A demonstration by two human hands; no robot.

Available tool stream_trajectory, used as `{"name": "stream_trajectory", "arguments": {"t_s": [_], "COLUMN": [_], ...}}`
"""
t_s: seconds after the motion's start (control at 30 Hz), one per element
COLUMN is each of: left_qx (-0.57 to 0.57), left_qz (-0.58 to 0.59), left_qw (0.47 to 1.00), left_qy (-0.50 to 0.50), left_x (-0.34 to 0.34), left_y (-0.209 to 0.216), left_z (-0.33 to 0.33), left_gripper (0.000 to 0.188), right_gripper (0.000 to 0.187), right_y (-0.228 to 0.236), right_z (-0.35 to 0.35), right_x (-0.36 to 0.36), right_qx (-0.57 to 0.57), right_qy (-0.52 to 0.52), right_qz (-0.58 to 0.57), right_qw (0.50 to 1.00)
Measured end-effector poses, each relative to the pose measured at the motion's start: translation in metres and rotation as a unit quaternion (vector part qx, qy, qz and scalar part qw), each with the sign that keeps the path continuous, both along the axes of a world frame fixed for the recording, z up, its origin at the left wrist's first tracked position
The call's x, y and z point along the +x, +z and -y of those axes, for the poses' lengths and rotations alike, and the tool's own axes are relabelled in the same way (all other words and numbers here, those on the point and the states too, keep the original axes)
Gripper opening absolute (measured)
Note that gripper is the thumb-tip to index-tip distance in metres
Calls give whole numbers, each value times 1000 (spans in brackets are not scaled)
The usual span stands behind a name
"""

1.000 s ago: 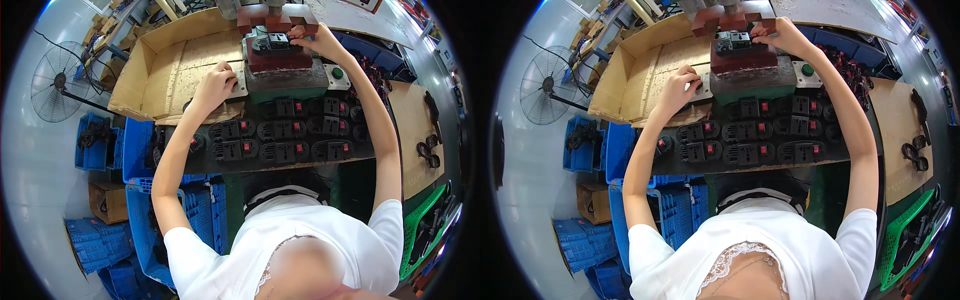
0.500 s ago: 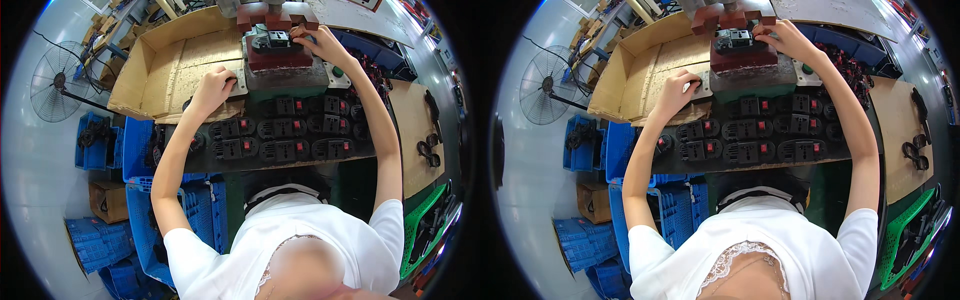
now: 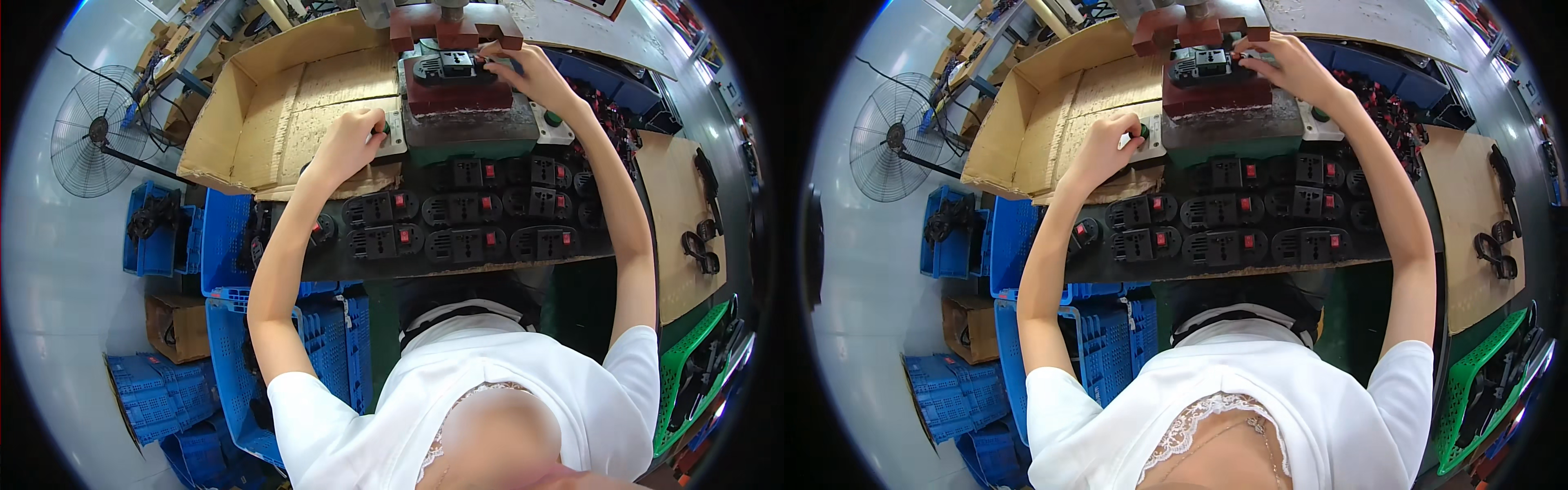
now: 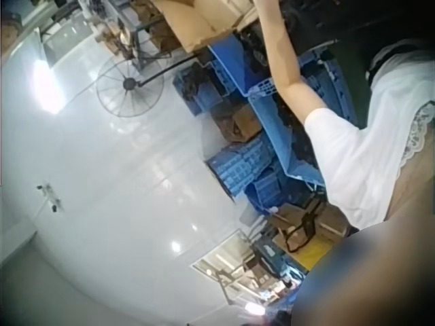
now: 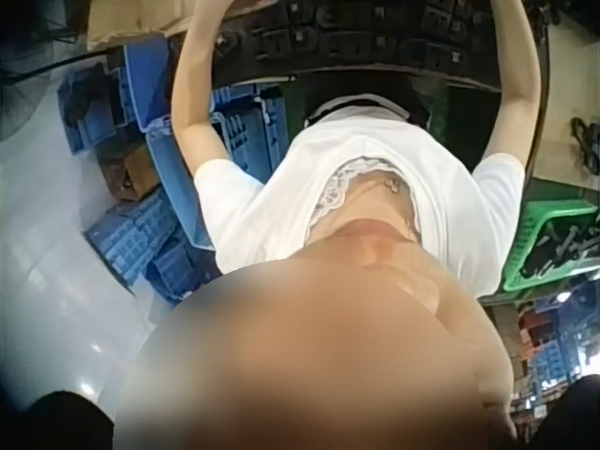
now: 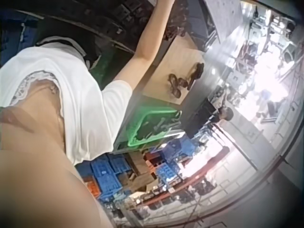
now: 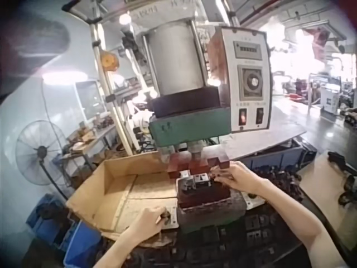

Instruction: Assembling and pressing electrical power strip components at a manufacturing workstation.

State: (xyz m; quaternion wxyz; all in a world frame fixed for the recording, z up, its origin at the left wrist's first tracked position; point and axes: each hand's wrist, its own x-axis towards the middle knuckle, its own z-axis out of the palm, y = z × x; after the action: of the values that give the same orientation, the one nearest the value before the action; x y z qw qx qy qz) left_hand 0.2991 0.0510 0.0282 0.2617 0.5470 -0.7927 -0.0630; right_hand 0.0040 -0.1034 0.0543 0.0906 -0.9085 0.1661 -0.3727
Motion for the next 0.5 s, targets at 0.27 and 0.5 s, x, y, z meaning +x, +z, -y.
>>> {"name": "stream_trajectory", "arguments": {"t_s": [0.27, 0.5], "left_qx": [61, 67], "left_qz": [27, 64], "left_qw": [998, 995], "left_qy": [3, -26], "left_x": [-1, 2], "left_y": [18, 23], "left_z": [0, 10], "left_gripper": [20, 24], "right_gripper": [9, 12], "right_y": [17, -10], "right_z": [-35, -50], "right_x": [-92, -106], "right_qx": [147, 45], "right_qy": [-105, -132], "right_qz": [-167, -144], "right_qw": [969, 980]}}
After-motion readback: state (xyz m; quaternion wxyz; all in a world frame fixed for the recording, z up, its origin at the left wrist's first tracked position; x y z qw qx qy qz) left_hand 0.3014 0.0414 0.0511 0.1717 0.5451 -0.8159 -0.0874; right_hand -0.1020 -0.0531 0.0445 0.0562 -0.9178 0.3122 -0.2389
